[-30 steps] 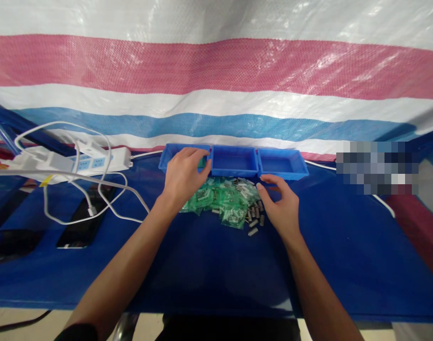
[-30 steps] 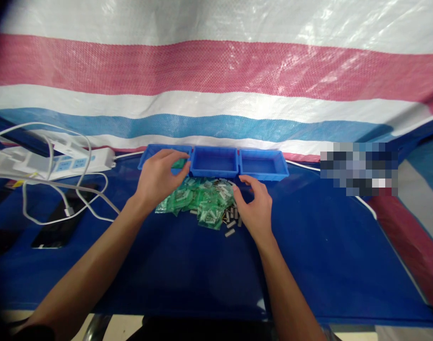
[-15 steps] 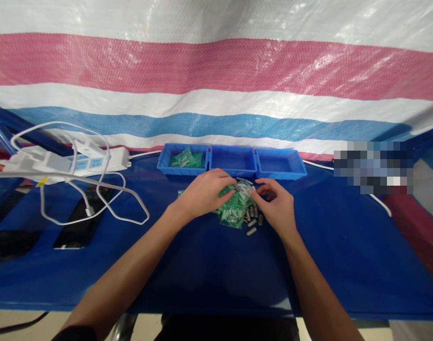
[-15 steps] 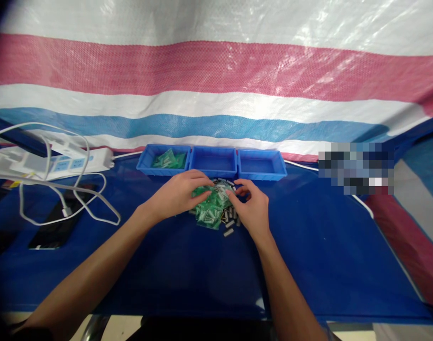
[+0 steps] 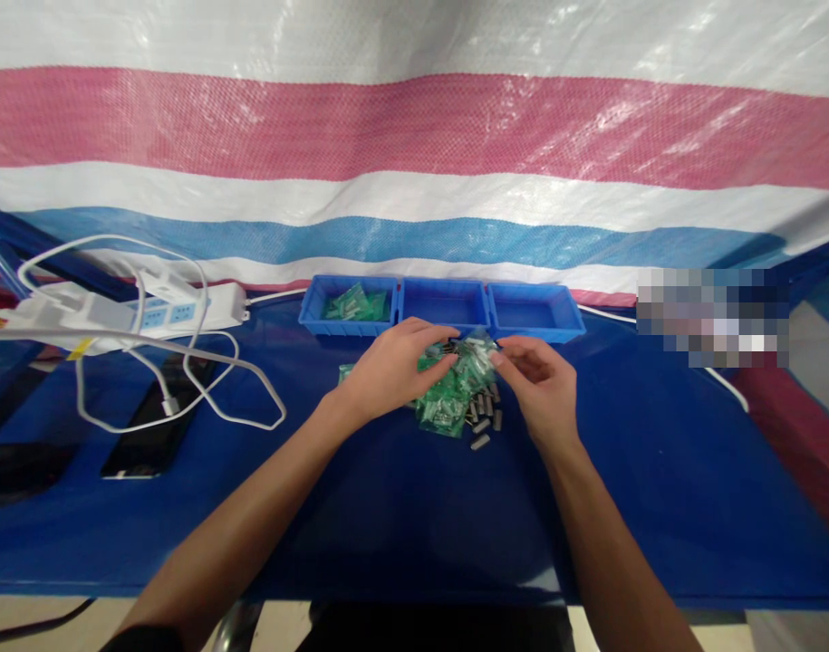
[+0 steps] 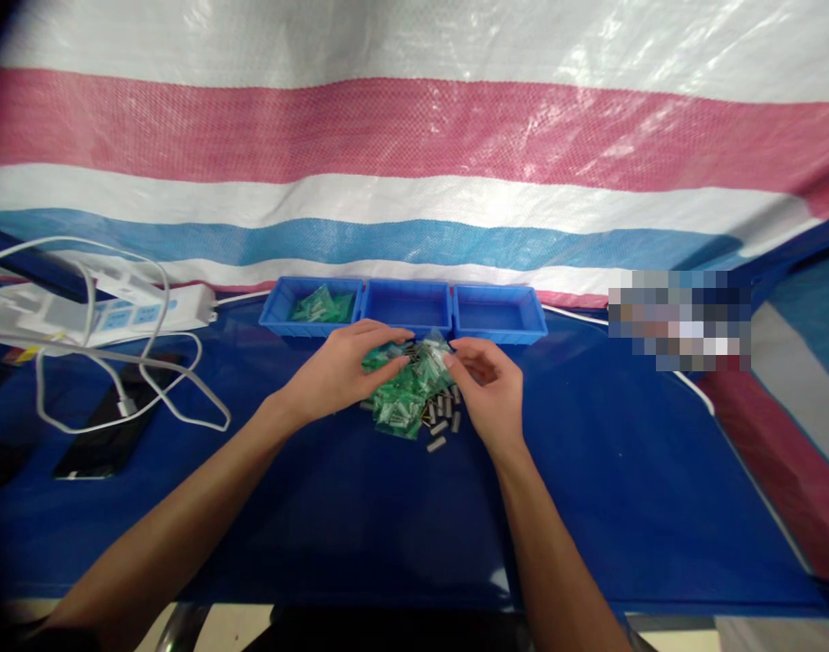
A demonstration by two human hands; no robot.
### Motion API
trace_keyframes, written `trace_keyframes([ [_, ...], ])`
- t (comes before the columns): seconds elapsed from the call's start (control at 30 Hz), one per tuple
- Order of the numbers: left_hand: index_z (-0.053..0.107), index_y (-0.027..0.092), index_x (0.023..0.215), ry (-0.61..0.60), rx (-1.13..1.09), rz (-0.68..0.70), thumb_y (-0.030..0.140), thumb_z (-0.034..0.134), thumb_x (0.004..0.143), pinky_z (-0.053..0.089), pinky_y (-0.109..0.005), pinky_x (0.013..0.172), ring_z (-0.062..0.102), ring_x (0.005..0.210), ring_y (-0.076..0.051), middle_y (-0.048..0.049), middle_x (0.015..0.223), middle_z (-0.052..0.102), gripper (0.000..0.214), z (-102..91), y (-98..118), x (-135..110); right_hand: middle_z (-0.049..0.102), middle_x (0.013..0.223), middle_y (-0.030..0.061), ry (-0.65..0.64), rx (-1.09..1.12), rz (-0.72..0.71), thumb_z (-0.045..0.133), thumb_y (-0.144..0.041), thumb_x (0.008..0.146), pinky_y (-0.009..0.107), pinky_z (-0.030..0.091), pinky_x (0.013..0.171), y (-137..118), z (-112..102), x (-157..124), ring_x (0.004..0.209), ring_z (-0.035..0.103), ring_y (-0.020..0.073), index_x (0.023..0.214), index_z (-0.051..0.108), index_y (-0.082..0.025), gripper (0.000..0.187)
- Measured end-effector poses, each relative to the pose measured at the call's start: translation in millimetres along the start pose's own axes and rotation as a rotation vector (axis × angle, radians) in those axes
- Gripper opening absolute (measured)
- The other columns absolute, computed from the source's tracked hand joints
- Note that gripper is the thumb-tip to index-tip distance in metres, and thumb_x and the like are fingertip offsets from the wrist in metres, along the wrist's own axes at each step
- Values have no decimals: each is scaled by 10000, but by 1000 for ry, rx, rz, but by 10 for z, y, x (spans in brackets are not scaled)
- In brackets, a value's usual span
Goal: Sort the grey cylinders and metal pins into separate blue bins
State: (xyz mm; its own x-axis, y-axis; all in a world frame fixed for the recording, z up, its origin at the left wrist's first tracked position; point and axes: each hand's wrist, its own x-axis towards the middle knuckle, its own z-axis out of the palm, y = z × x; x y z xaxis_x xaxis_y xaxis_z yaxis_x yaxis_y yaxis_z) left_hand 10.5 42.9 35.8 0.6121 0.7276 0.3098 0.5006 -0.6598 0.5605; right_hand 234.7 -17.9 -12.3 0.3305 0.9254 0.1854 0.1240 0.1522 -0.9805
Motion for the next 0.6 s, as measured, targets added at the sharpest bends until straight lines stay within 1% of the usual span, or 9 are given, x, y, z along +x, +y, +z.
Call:
trace_keyframes([
  [0.07,708,183,1341,26,-87,-50,332,674,992,593,-391,990,745,1063,-241,-97,1192,793,380,-10,37,7,733,838,19,37,63,-13,882,-440,798,352,609,719,-12,-9,8,754,705,197,971,753,-239,295],
  [0.13,708,185,1342,36,-208,-98,372,698,977,615,-347,919,765,966,-211,-74,1120,812,409,-15,79,17,737,851,23,40,109,-19,889,-441,791,355,619,701,-21,-12,12,749,709,198,968,748,-244,300],
  [0.2,737,178,1279,31,-333,-133,385,719,960,625,-311,841,766,863,-183,-56,1035,821,381,-10,116,24,745,873,27,19,138,-18,890,-441,791,364,629,704,-27,-8,9,755,717,201,964,744,-248,298],
  [0.3,781,169,1113,7,-457,-163,324,734,939,620,-283,777,760,790,-166,-42,940,822,237,4,153,27,760,906,32,-18,156,-18,886,-437,798,380,639,729,-32,5,-5,774,730,208,955,741,-251,284],
  [0.4,786,155,1008,-22,-532,-216,274,733,928,612,-275,751,767,767,-171,-38,857,815,152,-2,174,26,785,923,28,-67,180,-2,887,-400,807,376,645,736,-40,20,-25,775,746,207,990,748,-258,270],
  [0.53,789,143,960,-36,-579,-267,272,742,915,608,-279,732,774,756,-183,-52,836,817,145,-40,195,28,824,939,22,-154,210,31,917,-353,774,380,666,735,-59,42,-54,774,775,217,1017,754,-265,306],
  [0.6,795,140,946,-34,-575,-279,285,743,915,601,-277,711,772,744,-185,-55,826,816,157,-54,200,30,831,923,15,-174,224,46,926,-337,762,375,673,719,-66,48,-71,753,780,215,1011,755,-267,310],
])
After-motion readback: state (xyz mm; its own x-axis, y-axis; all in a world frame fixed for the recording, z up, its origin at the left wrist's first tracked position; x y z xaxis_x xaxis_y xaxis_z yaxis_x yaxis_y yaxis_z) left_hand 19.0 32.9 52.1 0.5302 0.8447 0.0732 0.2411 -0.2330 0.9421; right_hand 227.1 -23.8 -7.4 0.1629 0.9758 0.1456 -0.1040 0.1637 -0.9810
